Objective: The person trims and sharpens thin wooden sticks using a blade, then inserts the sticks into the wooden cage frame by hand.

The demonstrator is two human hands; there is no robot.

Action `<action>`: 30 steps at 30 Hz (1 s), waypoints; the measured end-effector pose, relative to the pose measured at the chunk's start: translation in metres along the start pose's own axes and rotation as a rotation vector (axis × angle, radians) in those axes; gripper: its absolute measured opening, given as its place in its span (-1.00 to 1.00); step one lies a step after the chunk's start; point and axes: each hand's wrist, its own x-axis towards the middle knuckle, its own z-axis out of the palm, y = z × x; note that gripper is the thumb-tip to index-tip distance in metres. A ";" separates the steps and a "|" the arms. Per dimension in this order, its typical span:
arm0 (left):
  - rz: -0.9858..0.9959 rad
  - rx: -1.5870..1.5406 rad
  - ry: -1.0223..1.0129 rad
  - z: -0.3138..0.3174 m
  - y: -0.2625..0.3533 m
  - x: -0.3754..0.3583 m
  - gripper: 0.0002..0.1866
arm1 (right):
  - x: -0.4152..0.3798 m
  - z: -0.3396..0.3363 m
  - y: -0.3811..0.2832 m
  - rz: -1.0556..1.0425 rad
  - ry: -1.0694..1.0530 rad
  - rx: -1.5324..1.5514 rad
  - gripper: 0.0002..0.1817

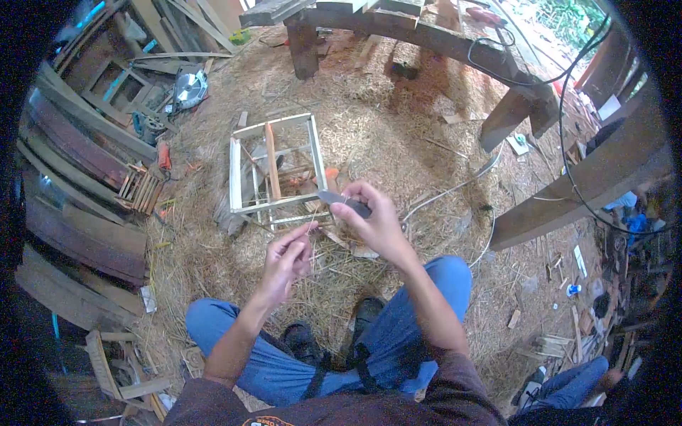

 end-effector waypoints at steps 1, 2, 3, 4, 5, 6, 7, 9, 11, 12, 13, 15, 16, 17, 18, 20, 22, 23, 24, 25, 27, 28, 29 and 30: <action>0.000 0.006 0.019 -0.002 0.001 0.000 -0.59 | -0.002 0.005 0.000 -0.002 -0.020 0.004 -0.69; -0.002 0.012 0.036 -0.003 0.001 -0.001 -0.58 | -0.004 0.009 0.000 -0.002 -0.038 0.006 -0.68; -0.005 0.017 0.051 -0.003 0.001 -0.001 -0.58 | -0.006 0.011 0.000 0.030 -0.081 -0.024 -0.65; 0.006 0.007 0.067 -0.003 0.000 -0.001 -0.61 | -0.009 0.015 0.000 0.026 -0.099 -0.021 -0.64; 0.015 -0.002 0.082 -0.001 -0.001 -0.001 -0.63 | -0.011 0.021 0.002 0.023 -0.114 -0.016 -0.63; 0.024 -0.010 0.095 -0.001 -0.002 -0.001 -0.66 | -0.012 0.026 0.001 0.020 -0.127 -0.012 -0.62; 0.043 0.000 0.060 -0.002 -0.003 -0.001 -0.69 | -0.014 0.027 -0.005 0.061 -0.164 -0.044 -0.59; 0.086 0.021 -0.009 -0.005 -0.005 0.000 -0.74 | -0.015 0.033 -0.005 0.010 -0.167 -0.064 -0.65; 0.065 0.016 0.012 -0.001 -0.003 -0.003 -0.77 | -0.016 0.036 -0.003 -0.003 -0.168 -0.005 -0.60; 0.058 0.014 0.023 0.000 -0.002 -0.004 -0.78 | -0.016 0.036 0.000 -0.003 -0.177 0.000 -0.60; 0.051 0.032 0.014 -0.001 -0.004 -0.004 -0.78 | -0.015 0.036 0.003 -0.005 -0.185 0.005 -0.60; 0.033 0.072 -0.003 -0.004 -0.008 -0.004 -0.77 | -0.013 0.034 0.004 0.010 -0.197 0.012 -0.60; 0.040 0.082 0.001 -0.003 -0.007 -0.004 -0.77 | -0.012 0.030 0.003 0.028 -0.202 0.014 -0.61; 0.048 0.091 0.005 0.000 -0.006 -0.005 -0.76 | -0.011 0.028 0.001 0.047 -0.207 0.013 -0.61; 0.056 0.098 0.009 0.002 -0.005 -0.005 -0.76 | -0.011 0.027 -0.001 0.075 -0.211 0.038 -0.62; 0.062 0.100 0.009 0.001 -0.008 -0.003 -0.75 | -0.011 0.026 -0.004 0.131 -0.219 0.084 -0.64; 0.066 0.096 0.019 0.001 -0.007 -0.002 -0.74 | -0.010 0.025 -0.004 0.090 -0.206 0.082 -0.64; 0.068 0.089 0.028 0.003 -0.006 -0.003 -0.73 | -0.009 0.024 -0.004 0.070 -0.200 0.081 -0.64; 0.068 0.082 0.037 0.004 -0.005 -0.003 -0.71 | -0.009 0.024 -0.005 0.078 -0.190 0.080 -0.67; 0.069 0.069 0.028 0.005 -0.005 -0.003 -0.69 | -0.009 0.023 -0.006 0.085 -0.180 0.080 -0.69; 0.073 0.050 0.010 0.004 -0.005 -0.003 -0.66 | -0.005 0.021 -0.010 0.107 -0.111 0.100 -0.72; 0.075 0.072 -0.004 0.002 -0.004 -0.004 -0.65 | 0.000 0.015 -0.011 0.122 -0.051 0.118 -0.73; 0.076 0.091 -0.017 0.001 -0.005 -0.006 -0.65 | 0.005 0.007 -0.011 0.139 0.009 0.134 -0.73; 0.076 0.109 -0.032 0.000 -0.006 -0.007 -0.65 | 0.010 -0.006 -0.008 0.113 0.059 0.111 -0.75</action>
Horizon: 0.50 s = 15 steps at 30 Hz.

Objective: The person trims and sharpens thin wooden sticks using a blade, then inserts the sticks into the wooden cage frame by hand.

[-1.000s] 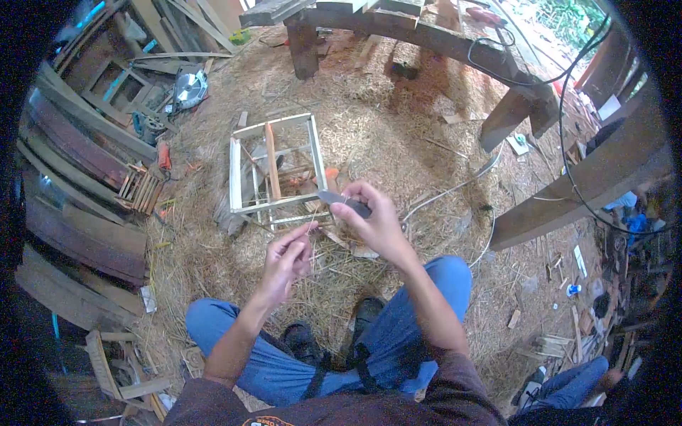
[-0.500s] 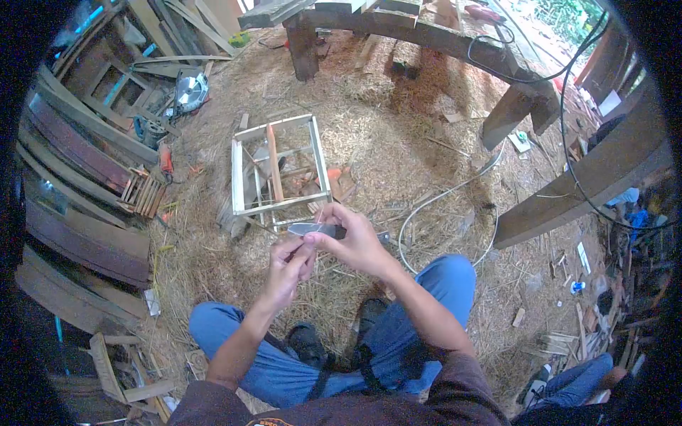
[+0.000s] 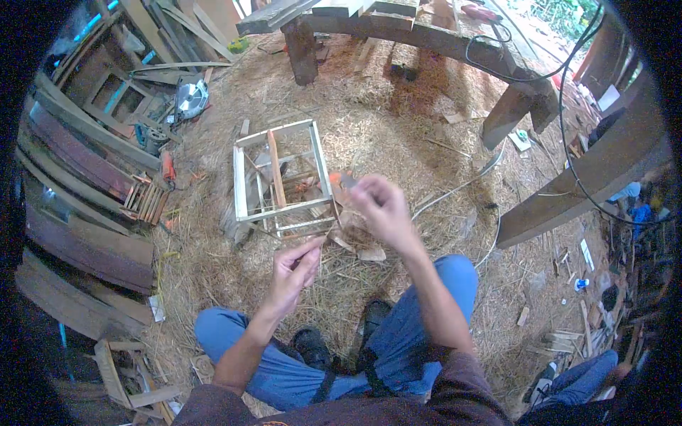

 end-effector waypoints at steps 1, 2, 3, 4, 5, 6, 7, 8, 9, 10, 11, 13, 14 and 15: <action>-0.030 -0.006 0.061 0.001 -0.001 -0.001 -0.64 | 0.006 -0.017 0.002 -0.028 0.051 -0.021 -0.76; -0.039 -0.023 0.081 0.001 -0.001 -0.002 -0.63 | 0.009 -0.028 0.004 -0.057 0.102 -0.045 -0.77; -0.046 -0.041 0.102 -0.001 -0.001 -0.001 -0.63 | 0.005 -0.029 -0.006 -0.054 0.072 -0.071 -0.73; -0.056 -0.057 0.124 -0.003 -0.001 -0.001 -0.62 | 0.002 -0.023 -0.009 -0.078 0.011 -0.048 -0.72; -0.063 -0.072 0.122 -0.007 -0.002 -0.001 -0.62 | -0.003 -0.010 -0.010 -0.098 -0.047 -0.022 -0.70; -0.069 -0.079 0.137 -0.005 -0.001 0.000 -0.62 | -0.007 0.001 -0.010 -0.114 -0.098 0.010 -0.67; -0.078 -0.083 0.150 -0.004 0.002 0.000 -0.62 | -0.011 0.007 -0.011 -0.043 -0.208 -0.007 -0.65; -0.084 -0.086 0.164 -0.002 0.004 0.001 -0.62 | -0.013 0.012 -0.012 0.024 -0.320 -0.023 -0.63; -0.073 -0.092 0.176 -0.002 0.002 0.001 -0.65 | -0.014 0.021 -0.007 0.007 -0.341 0.005 -0.63; -0.081 -0.072 0.169 -0.003 0.003 0.000 -0.66 | -0.015 0.027 -0.001 0.009 -0.366 0.025 -0.63; -0.084 -0.055 0.163 -0.003 0.005 0.000 -0.67 | -0.014 0.032 0.004 0.008 -0.394 0.042 -0.63; -0.081 -0.049 0.148 -0.003 0.006 0.001 -0.68 | -0.013 0.035 0.005 0.031 -0.446 0.076 -0.64; -0.081 -0.056 0.143 -0.003 0.005 -0.001 -0.69 | -0.013 0.034 0.006 0.015 -0.445 0.064 -0.64; -0.082 -0.059 0.136 -0.003 0.005 -0.001 -0.69 | -0.012 0.033 0.005 -0.002 -0.440 0.054 -0.65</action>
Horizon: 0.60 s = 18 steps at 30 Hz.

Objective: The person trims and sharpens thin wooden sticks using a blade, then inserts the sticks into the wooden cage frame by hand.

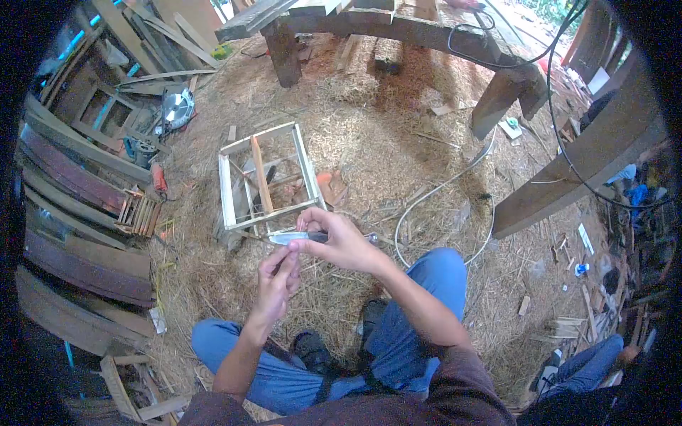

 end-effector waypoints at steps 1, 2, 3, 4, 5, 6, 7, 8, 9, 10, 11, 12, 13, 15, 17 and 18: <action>0.001 -0.005 -0.008 0.001 0.000 0.000 -0.68 | 0.000 0.000 -0.002 -0.015 0.007 -0.010 -0.65; 0.001 -0.009 -0.017 0.002 0.001 0.000 -0.68 | -0.003 -0.001 -0.006 -0.029 0.033 0.024 -0.65; 0.000 -0.014 -0.023 0.003 0.002 -0.001 -0.67 | -0.005 -0.002 -0.011 0.012 0.042 0.052 -0.65; -0.022 -0.022 -0.033 0.005 0.005 -0.003 -0.66 | -0.008 -0.004 -0.014 0.055 0.049 0.080 -0.64; -0.040 -0.032 -0.044 0.010 0.010 -0.004 -0.65 | -0.009 -0.008 -0.016 0.095 0.055 0.101 -0.63; -0.050 -0.047 -0.060 0.014 0.014 -0.001 -0.64 | -0.009 -0.012 -0.015 0.007 0.082 -0.011 -0.62; -0.051 -0.046 -0.064 0.015 0.011 0.001 -0.63 | -0.009 -0.014 -0.015 0.013 0.093 0.040 -0.61; -0.052 -0.045 -0.069 0.013 0.006 0.002 -0.62 | -0.011 -0.015 -0.014 0.018 0.105 0.091 -0.61; -0.049 -0.044 -0.075 0.015 0.006 0.006 -0.61 | -0.013 -0.016 -0.014 0.021 0.116 0.140 -0.60; -0.041 -0.027 -0.078 0.019 0.009 0.007 -0.61 | -0.014 -0.018 -0.015 -0.003 0.147 0.087 -0.68; -0.015 -0.001 -0.110 0.021 0.010 0.012 -0.61 | -0.013 -0.025 -0.017 -0.047 0.179 0.015 -0.71; 0.002 0.026 -0.136 0.022 0.010 0.013 -0.61 | -0.015 -0.031 -0.018 -0.085 0.209 -0.049 -0.74; 0.009 0.056 -0.157 0.022 0.009 0.011 -0.61 | -0.020 -0.035 -0.017 -0.116 0.240 -0.105 -0.77; 0.047 0.094 -0.151 0.021 0.000 0.011 -0.63 | -0.028 -0.076 -0.021 0.017 0.548 -0.094 -0.82; 0.036 0.040 -0.133 0.022 0.000 0.015 -0.64 | -0.034 -0.094 -0.029 0.003 0.613 -0.061 -0.78; -0.005 0.002 -0.109 0.020 -0.001 0.018 -0.62 | -0.036 -0.092 -0.031 -0.002 0.606 -0.095 -0.77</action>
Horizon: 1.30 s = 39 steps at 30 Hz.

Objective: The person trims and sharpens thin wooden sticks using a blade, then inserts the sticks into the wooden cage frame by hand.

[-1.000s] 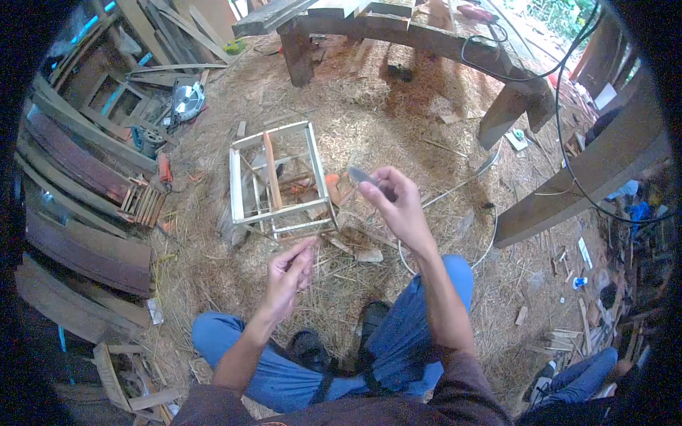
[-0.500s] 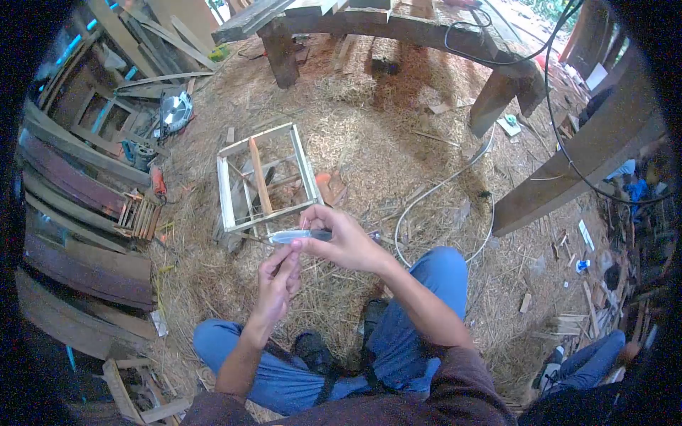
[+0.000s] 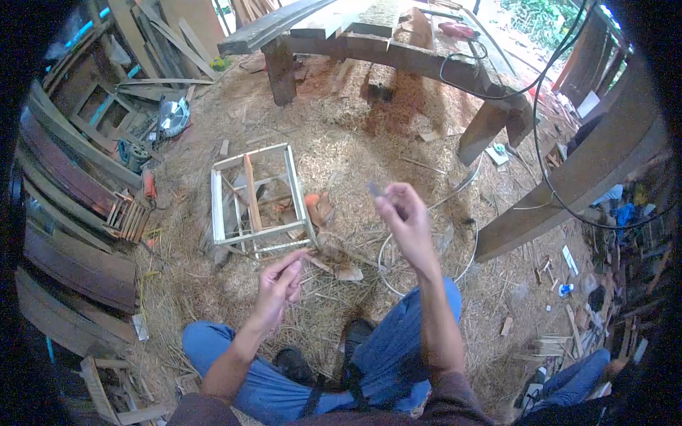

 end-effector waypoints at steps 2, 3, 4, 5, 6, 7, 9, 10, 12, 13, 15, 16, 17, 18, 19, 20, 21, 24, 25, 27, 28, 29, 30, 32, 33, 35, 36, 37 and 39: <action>-0.014 -0.040 0.044 0.001 0.000 0.004 -0.60 | -0.008 0.011 0.009 -0.012 -0.117 -0.017 -0.69; -0.029 -0.058 0.066 0.002 0.000 0.003 -0.59 | -0.013 0.025 0.007 -0.023 -0.203 -0.004 -0.67; -0.019 -0.028 0.047 0.003 0.001 0.004 -0.58 | -0.019 0.038 0.005 -0.031 -0.289 0.010 -0.66; -0.013 -0.020 0.035 0.003 -0.001 0.004 -0.58 | -0.024 0.049 0.007 -0.003 -0.326 0.056 -0.66; 0.003 -0.015 0.025 0.004 -0.002 0.006 -0.59 | -0.025 0.059 0.011 0.017 -0.369 0.100 -0.65; 0.017 -0.010 0.021 0.005 -0.002 0.006 -0.59 | -0.025 0.067 0.015 0.040 -0.417 0.146 -0.64; -0.038 -0.046 0.022 0.002 -0.001 0.003 -0.71 | -0.021 0.081 0.024 -0.066 -0.446 0.173 -0.66; -0.035 -0.043 0.006 -0.004 -0.007 0.001 -0.74 | -0.021 0.086 0.027 -0.117 -0.457 0.187 -0.67; -0.066 -0.042 -0.012 -0.005 -0.002 0.000 -0.87 | -0.019 0.085 0.023 -0.089 -0.510 0.081 -0.66; -0.066 -0.048 -0.012 -0.005 0.002 0.000 -0.87 | -0.018 0.084 0.018 -0.071 -0.531 0.028 -0.65; -0.078 -0.057 -0.010 -0.009 0.005 -0.002 -0.87 | -0.016 0.085 0.014 -0.012 -0.527 0.046 -0.65; -0.075 -0.058 -0.015 -0.011 0.005 -0.001 -0.86 | -0.015 0.086 0.014 0.005 -0.528 0.078 -0.65; -0.071 -0.062 -0.018 -0.013 0.003 0.000 -0.86 | -0.013 0.087 0.015 0.021 -0.531 0.106 -0.64; -0.071 -0.066 -0.023 -0.015 0.002 0.000 -0.85 | -0.012 0.088 0.019 0.018 -0.536 0.124 -0.64; -0.085 -0.096 -0.034 -0.018 0.001 0.000 -0.86 | -0.012 0.089 0.024 0.018 -0.538 0.142 -0.64; -0.096 -0.126 -0.046 -0.020 0.000 0.001 -0.85 | -0.011 0.090 0.027 0.014 -0.540 0.158 -0.64; -0.107 -0.156 -0.058 -0.022 0.000 0.002 -0.83 | -0.011 0.090 0.029 0.020 -0.536 0.114 -0.65; -0.118 -0.122 -0.064 -0.028 0.003 0.006 -0.81 | -0.006 0.092 0.036 0.040 -0.515 0.090 -0.66; -0.145 -0.121 -0.055 -0.029 0.003 0.007 -0.80 | -0.006 0.094 0.039 0.063 -0.498 0.157 -0.66; -0.191 -0.118 -0.035 -0.029 0.007 0.018 -0.78 | 0.000 0.095 0.043 0.096 -0.466 0.205 -0.66; -0.204 -0.124 -0.044 -0.030 0.008 0.025 -0.77 | 0.004 0.094 0.043 0.110 -0.449 0.186 -0.66; -0.216 -0.130 -0.056 -0.031 0.007 0.033 -0.76 | 0.008 0.092 0.041 0.123 -0.429 0.164 -0.66; -0.225 -0.139 -0.069 -0.030 0.007 0.038 -0.74 | 0.011 0.090 0.036 0.161 -0.406 0.147 -0.66; -0.237 -0.156 -0.095 -0.026 0.009 0.045 -0.72 | 0.015 0.086 0.036 0.138 -0.386 0.160 -0.67; -0.241 -0.162 -0.111 -0.024 0.011 0.048 -0.71 | 0.017 0.082 0.036 0.123 -0.373 0.167 -0.67; -0.253 -0.128 -0.124 -0.020 0.015 0.047 -0.65 | 0.016 0.076 0.037 0.081 -0.364 0.102 -0.66; -0.249 -0.119 -0.124 -0.017 0.014 0.047 -0.64 | 0.015 0.074 0.038 0.083 -0.357 0.086 -0.65; -0.246 -0.110 -0.123 -0.015 0.013 0.046 -0.63 | 0.014 0.072 0.039 0.086 -0.350 0.071 -0.65; -0.243 -0.147 -0.144 -0.014 0.010 0.044 -0.61 | 0.011 0.067 0.035 0.092 -0.336 0.042 -0.67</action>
